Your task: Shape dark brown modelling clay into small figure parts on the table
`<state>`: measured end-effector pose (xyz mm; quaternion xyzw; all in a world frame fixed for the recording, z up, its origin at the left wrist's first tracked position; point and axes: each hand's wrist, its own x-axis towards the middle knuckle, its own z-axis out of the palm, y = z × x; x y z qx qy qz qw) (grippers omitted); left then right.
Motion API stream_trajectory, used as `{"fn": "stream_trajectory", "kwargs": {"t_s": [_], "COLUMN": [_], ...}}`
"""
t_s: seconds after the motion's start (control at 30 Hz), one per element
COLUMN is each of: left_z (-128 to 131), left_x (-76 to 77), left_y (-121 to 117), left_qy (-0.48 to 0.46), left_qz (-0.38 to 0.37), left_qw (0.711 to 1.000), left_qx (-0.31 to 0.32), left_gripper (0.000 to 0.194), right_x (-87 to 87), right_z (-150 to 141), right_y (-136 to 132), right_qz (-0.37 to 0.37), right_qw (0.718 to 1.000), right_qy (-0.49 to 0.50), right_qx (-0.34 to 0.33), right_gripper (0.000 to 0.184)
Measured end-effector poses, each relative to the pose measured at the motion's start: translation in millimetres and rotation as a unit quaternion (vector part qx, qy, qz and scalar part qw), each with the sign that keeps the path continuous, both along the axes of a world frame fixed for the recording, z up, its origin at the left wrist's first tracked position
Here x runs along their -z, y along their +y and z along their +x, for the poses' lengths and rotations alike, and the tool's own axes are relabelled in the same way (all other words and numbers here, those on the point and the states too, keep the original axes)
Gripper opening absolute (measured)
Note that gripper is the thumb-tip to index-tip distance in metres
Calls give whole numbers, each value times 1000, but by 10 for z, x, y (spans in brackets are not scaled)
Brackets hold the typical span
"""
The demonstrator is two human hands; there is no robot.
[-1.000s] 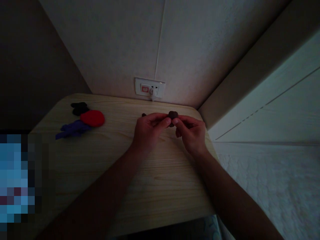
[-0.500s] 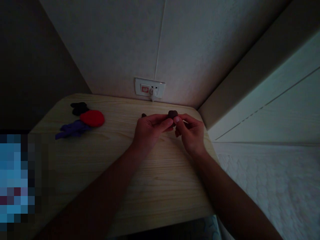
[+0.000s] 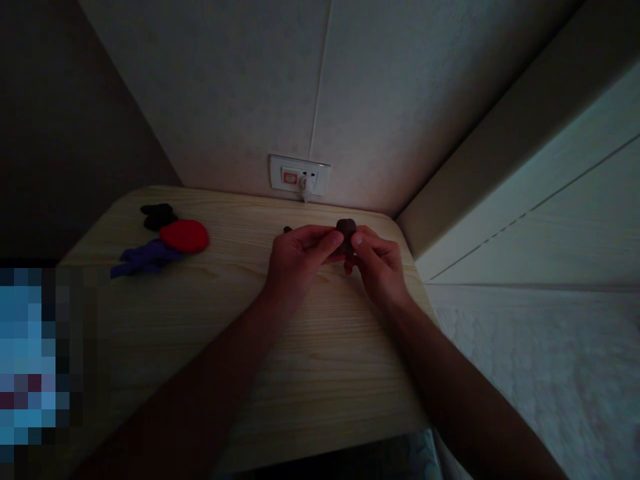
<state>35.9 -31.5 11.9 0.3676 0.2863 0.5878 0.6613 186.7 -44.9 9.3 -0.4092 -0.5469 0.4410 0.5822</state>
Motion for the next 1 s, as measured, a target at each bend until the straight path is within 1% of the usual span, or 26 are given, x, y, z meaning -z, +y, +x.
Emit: {"fn": "stream_trajectory", "kwargs": {"t_s": [0.07,0.1,0.2,0.27,0.33,0.4,0.47,0.57,0.63,0.73,0.87,0.93,1.0], "left_z": [1,0,-5,-7,-5,0,5,6,2,-7,-11,-8,-5], "left_x": [8,15,37,41,35,26,22,29,37,39,40,50,60], "left_y": [1,3,6,0,-10,-17,-15,0,9,16,25,31,35], "left_qy": [-1,1,14,31,43,45,42,37,27,0,-21,-14,-2], "left_qz": [0,-1,-6,-7,-1,10,15,7,-2,-12,-8,-2,-1], "left_qw": [1000,1000,1000,999,998,998,999,999,999,1000,999,999,1000], "left_qx": [-10,-12,-19,-30,-38,-31,-19,-21,-27,-10,36,41,28], "left_gripper": [39,38,32,31,33,37,40,35,31,29,31,33,34], "right_x": [5,8,19,20,10,-13,-42,-76,-85,-81,-54,-40,-32], "right_z": [17,23,26,17,2,-16,-33,-55,-62,-57,-42,-38,-37], "right_y": [6,7,6,1,-8,-21,-34,-46,-45,-31,-6,5,10], "right_qz": [-1,2,21,29,32,38,42,25,11,3,-20,-29,-32], "right_qw": [1000,1000,999,997,993,988,986,993,997,999,999,998,997], "right_qy": [-5,-10,-34,-60,-92,-116,-123,-94,-65,-34,-12,-7,-3], "right_qx": [-3,-1,20,43,70,94,100,65,35,18,33,49,66], "right_gripper": [47,48,45,48,53,57,54,36,30,28,31,33,34]}}
